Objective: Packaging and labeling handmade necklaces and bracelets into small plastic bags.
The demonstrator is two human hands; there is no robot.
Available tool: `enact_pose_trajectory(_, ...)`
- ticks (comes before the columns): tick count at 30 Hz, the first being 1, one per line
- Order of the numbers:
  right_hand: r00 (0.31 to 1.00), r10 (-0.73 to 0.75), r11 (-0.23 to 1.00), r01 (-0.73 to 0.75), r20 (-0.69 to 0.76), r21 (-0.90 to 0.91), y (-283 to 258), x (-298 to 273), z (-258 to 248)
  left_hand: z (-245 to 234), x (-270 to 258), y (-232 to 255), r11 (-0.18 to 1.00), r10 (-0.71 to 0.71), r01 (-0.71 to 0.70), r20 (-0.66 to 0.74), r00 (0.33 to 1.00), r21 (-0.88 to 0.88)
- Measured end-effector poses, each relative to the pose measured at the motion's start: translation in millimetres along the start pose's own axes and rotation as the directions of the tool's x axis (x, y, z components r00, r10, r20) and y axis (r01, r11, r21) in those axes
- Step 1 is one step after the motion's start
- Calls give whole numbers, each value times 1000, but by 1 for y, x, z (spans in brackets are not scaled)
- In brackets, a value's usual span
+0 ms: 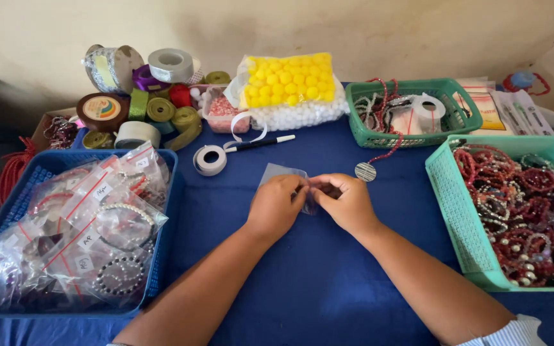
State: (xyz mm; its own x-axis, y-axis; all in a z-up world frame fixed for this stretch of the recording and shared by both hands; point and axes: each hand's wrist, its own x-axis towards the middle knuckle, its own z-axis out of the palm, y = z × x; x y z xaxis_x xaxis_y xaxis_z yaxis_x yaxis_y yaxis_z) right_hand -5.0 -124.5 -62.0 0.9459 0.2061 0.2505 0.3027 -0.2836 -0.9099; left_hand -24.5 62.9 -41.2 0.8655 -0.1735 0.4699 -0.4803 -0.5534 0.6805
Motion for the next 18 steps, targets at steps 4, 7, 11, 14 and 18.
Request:
enact_pose_trajectory(4, 1000, 7, 1000, -7, -11, -13, -5, 2, 0, -1, 2, 3, 998, 16, -17, 15, 1000, 57)
enact_pose_trajectory(7, 1000, 7, 998, -8, -5, -69, -6, 2, 0, 1, 1, 1, 995, 95, -94, -32, 995, 36)
enact_pose_trajectory(11, 1000, 16, 1000, -16, 2, -4, -2, 1, 0, 1, 2, -2, 988, 127, -125, -12, 992, 89)
enact_pose_trajectory(14, 999, 32, 999, -32, 7, -23, -6, 3, 0, -2, 3, 1, 987, 128, -128, 1, 992, 96)
enact_pose_trajectory(18, 998, 57, 998, -57, 13, -8, -7, 2, 0, -3, 3, 3, 988, 132, -132, 6, 991, 82)
